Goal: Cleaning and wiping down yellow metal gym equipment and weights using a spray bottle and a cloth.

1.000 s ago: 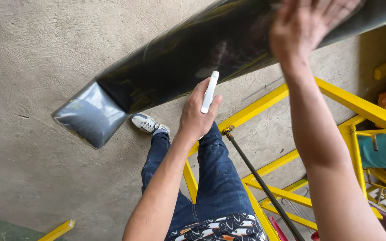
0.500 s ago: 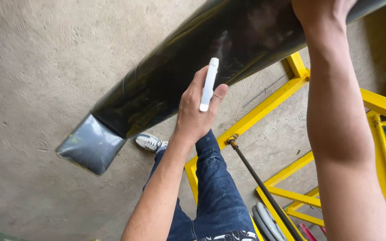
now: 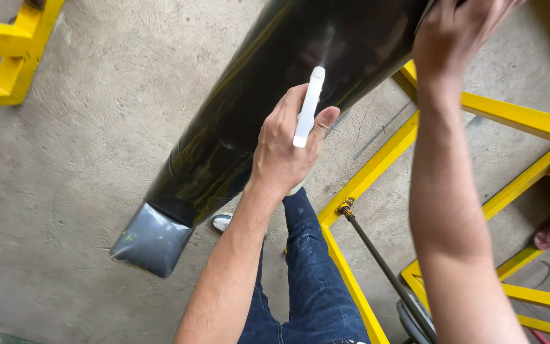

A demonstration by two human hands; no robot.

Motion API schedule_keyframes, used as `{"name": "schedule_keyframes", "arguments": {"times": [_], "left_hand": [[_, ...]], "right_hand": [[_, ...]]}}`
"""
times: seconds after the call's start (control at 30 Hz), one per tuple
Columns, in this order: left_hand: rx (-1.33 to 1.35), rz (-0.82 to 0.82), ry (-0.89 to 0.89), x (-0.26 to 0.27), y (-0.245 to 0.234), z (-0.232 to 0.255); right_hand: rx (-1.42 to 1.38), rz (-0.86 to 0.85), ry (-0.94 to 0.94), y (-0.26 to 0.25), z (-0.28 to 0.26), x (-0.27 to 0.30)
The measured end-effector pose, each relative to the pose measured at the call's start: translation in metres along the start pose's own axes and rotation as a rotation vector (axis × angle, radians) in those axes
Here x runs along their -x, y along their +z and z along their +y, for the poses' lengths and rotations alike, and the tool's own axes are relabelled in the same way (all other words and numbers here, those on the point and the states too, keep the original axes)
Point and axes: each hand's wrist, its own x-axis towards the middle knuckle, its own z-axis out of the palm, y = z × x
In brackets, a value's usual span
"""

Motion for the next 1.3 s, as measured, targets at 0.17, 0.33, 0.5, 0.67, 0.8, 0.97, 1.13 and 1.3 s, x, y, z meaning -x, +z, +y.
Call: {"name": "schedule_keyframes", "arguments": {"times": [0.17,0.33,0.5,0.67,0.8,0.97,1.13,1.3], "left_hand": [[-0.007,0.044,0.037,-0.012,0.012,0.023],[-0.06,0.106,0.007,-0.026,0.01,0.054],[-0.181,0.066,0.048,-0.031,0.004,0.068],[-0.247,0.009,0.043,-0.038,0.003,0.072],[-0.258,0.03,0.023,-0.045,0.006,0.08],[-0.248,0.056,0.029,-0.054,0.018,0.082],[-0.217,0.065,0.049,-0.06,0.024,0.093],[-0.218,0.047,0.02,-0.059,0.023,0.091]], "right_hand": [[-0.326,0.105,0.135,-0.013,-0.105,0.076],[-0.257,-0.059,-0.106,-0.033,-0.173,0.137],[-0.22,-0.104,-0.073,-0.037,-0.141,0.075],[-0.238,0.13,-0.067,-0.034,-0.097,-0.027],[-0.185,0.117,-0.049,-0.042,-0.103,-0.036],[-0.218,0.077,-0.091,-0.051,-0.123,0.013],[-0.25,-0.106,-0.141,-0.048,-0.114,0.06],[-0.142,-0.03,-0.238,-0.065,-0.116,-0.013]]}}
